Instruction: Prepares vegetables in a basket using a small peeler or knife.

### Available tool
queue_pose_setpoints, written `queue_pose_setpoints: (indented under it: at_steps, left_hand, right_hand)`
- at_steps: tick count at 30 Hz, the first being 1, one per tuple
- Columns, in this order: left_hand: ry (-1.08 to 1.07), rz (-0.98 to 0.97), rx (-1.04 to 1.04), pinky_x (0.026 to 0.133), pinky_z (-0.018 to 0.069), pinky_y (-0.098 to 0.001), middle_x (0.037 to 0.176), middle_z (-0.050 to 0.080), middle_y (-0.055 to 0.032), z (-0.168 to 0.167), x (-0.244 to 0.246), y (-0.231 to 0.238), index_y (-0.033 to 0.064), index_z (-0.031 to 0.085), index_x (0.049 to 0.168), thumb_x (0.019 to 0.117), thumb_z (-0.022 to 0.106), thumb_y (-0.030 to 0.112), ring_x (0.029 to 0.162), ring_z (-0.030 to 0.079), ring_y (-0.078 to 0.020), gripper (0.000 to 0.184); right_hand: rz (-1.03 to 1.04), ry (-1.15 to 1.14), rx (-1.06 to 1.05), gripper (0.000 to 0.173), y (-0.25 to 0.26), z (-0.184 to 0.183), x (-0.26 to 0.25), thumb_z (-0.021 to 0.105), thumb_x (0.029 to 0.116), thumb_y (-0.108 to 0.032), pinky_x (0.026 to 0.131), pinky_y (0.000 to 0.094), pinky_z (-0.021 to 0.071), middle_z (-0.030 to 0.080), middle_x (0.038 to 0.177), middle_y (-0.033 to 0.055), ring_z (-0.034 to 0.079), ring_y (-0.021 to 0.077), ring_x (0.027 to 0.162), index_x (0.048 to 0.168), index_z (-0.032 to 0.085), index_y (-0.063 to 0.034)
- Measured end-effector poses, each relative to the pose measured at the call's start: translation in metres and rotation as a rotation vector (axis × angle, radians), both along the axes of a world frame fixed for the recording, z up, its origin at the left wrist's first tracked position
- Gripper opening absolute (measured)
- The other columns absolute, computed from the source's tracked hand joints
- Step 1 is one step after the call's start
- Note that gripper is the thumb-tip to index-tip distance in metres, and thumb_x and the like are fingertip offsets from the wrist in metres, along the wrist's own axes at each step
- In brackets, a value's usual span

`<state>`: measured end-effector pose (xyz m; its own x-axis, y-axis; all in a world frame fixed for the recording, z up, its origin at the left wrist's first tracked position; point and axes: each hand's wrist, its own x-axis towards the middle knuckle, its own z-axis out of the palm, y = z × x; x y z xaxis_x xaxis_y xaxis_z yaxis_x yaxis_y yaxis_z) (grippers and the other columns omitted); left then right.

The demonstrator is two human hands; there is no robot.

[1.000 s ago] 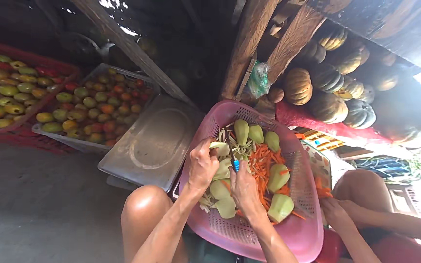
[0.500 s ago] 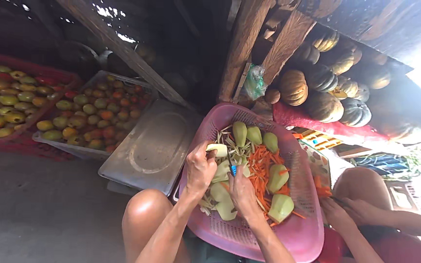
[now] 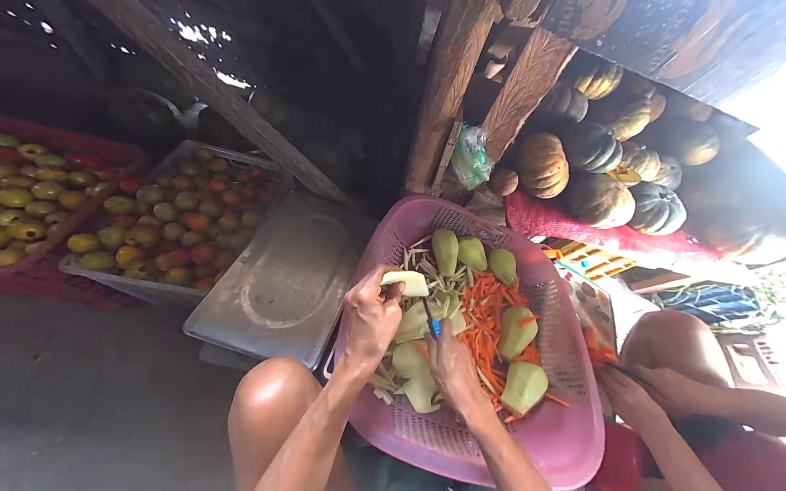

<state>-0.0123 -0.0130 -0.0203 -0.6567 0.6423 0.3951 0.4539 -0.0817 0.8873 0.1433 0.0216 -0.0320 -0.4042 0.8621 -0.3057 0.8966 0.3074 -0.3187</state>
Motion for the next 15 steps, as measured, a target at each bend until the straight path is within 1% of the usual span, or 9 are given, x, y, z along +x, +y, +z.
queue_pose_setpoints:
  at_steps: [2, 3, 5, 7, 9, 11, 13, 14, 15]
  left_hand:
    - [-0.006, 0.009, -0.02, 0.078, 0.0622, -0.0305, 0.098, 0.075, -0.0153, 0.001, -0.004, 0.0, -0.0032, 0.072, 0.107, 0.09, 0.069, -0.001, 0.085, 0.075, -0.0173, 0.018]
    - [0.006, 0.016, -0.047, 0.079, 0.0622, -0.0326, 0.098, 0.075, -0.0161, 0.0, -0.003, 0.0, -0.0034, 0.072, 0.107, 0.0899, 0.069, -0.001, 0.086, 0.075, -0.0192, 0.018]
    - [0.058, 0.027, -0.095, 0.08, 0.0616, -0.0379, 0.096, 0.075, -0.0169, -0.002, 0.001, 0.001, -0.0033, 0.073, 0.105, 0.0888, 0.069, -0.001, 0.086, 0.075, -0.0232, 0.016]
    - [0.102, 0.015, -0.102, 0.08, 0.0612, -0.0389, 0.095, 0.075, -0.0167, -0.003, 0.005, 0.003, -0.0031, 0.074, 0.103, 0.0877, 0.069, -0.002, 0.087, 0.075, -0.0243, 0.016]
    - [0.124, 0.006, -0.071, 0.08, 0.0609, -0.0375, 0.095, 0.075, -0.0168, -0.002, 0.006, 0.003, -0.0033, 0.074, 0.103, 0.0868, 0.068, -0.003, 0.087, 0.075, -0.024, 0.017]
    - [0.111, 0.012, -0.042, 0.079, 0.0606, -0.0342, 0.094, 0.075, -0.0153, -0.001, 0.006, 0.002, -0.0024, 0.074, 0.102, 0.0869, 0.069, -0.002, 0.086, 0.074, -0.0211, 0.016]
    - [0.072, 0.023, -0.009, 0.078, 0.0611, -0.0317, 0.095, 0.075, -0.0151, -0.001, 0.004, 0.002, -0.0028, 0.074, 0.103, 0.0875, 0.069, -0.001, 0.085, 0.074, -0.0188, 0.016]
    - [0.042, 0.023, 0.007, 0.078, 0.0618, -0.0308, 0.096, 0.075, -0.0153, -0.001, 0.002, 0.001, -0.003, 0.073, 0.104, 0.0885, 0.069, -0.001, 0.085, 0.075, -0.0179, 0.016]
    - [0.019, 0.025, 0.022, 0.078, 0.0621, -0.0298, 0.097, 0.075, -0.0154, 0.0, -0.001, 0.0, -0.0032, 0.073, 0.105, 0.0888, 0.069, -0.001, 0.085, 0.075, -0.0169, 0.016]
  right_hand:
    - [-0.031, -0.004, -0.019, 0.039, -0.001, -0.008, 0.005, 0.043, 0.1106, -0.029, 0.083, 0.0501, 0.0579, 0.071, 0.096, 0.0191, 0.073, 0.0367, 0.092, 0.137, 0.047, 0.0]
    - [-0.028, 0.042, 0.037, 0.039, -0.003, -0.006, 0.006, 0.045, 0.1102, -0.028, 0.08, 0.0501, 0.0584, 0.071, 0.093, 0.0194, 0.074, 0.0371, 0.088, 0.135, 0.048, 0.0021]
    - [0.029, 0.188, 0.239, 0.037, -0.009, 0.003, 0.004, 0.052, 0.1072, -0.023, 0.069, 0.0488, 0.0596, 0.07, 0.084, 0.0196, 0.073, 0.0367, 0.076, 0.128, 0.053, 0.0085]
    - [0.093, 0.309, 0.444, 0.033, -0.011, 0.009, -0.002, 0.057, 0.1033, -0.019, 0.058, 0.0451, 0.0589, 0.069, 0.077, 0.017, 0.072, 0.0328, 0.064, 0.119, 0.057, 0.0097]
    - [0.118, 0.335, 0.521, 0.032, -0.01, 0.009, -0.006, 0.058, 0.1019, -0.018, 0.055, 0.0443, 0.0588, 0.069, 0.077, 0.0173, 0.072, 0.0324, 0.062, 0.117, 0.059, 0.0102]
    - [0.098, 0.259, 0.461, 0.032, -0.011, 0.006, -0.006, 0.057, 0.1032, -0.018, 0.058, 0.0465, 0.0596, 0.07, 0.082, 0.0196, 0.073, 0.0353, 0.066, 0.12, 0.058, 0.0094]
    - [0.042, 0.09, 0.247, 0.035, -0.011, 0.001, -0.003, 0.05, 0.1077, -0.023, 0.07, 0.0495, 0.0603, 0.072, 0.092, 0.0208, 0.075, 0.0377, 0.08, 0.129, 0.054, 0.0055]
    - [0.008, -0.008, 0.113, 0.038, -0.01, -0.002, 0.0, 0.045, 0.1098, -0.026, 0.078, 0.05, 0.0595, 0.072, 0.098, 0.0204, 0.074, 0.0375, 0.088, 0.135, 0.05, 0.0022]
    - [-0.023, -0.071, 0.021, 0.039, -0.009, -0.007, 0.003, 0.043, 0.1107, -0.028, 0.083, 0.05, 0.0587, 0.072, 0.102, 0.0197, 0.074, 0.0368, 0.094, 0.138, 0.047, -0.0008]
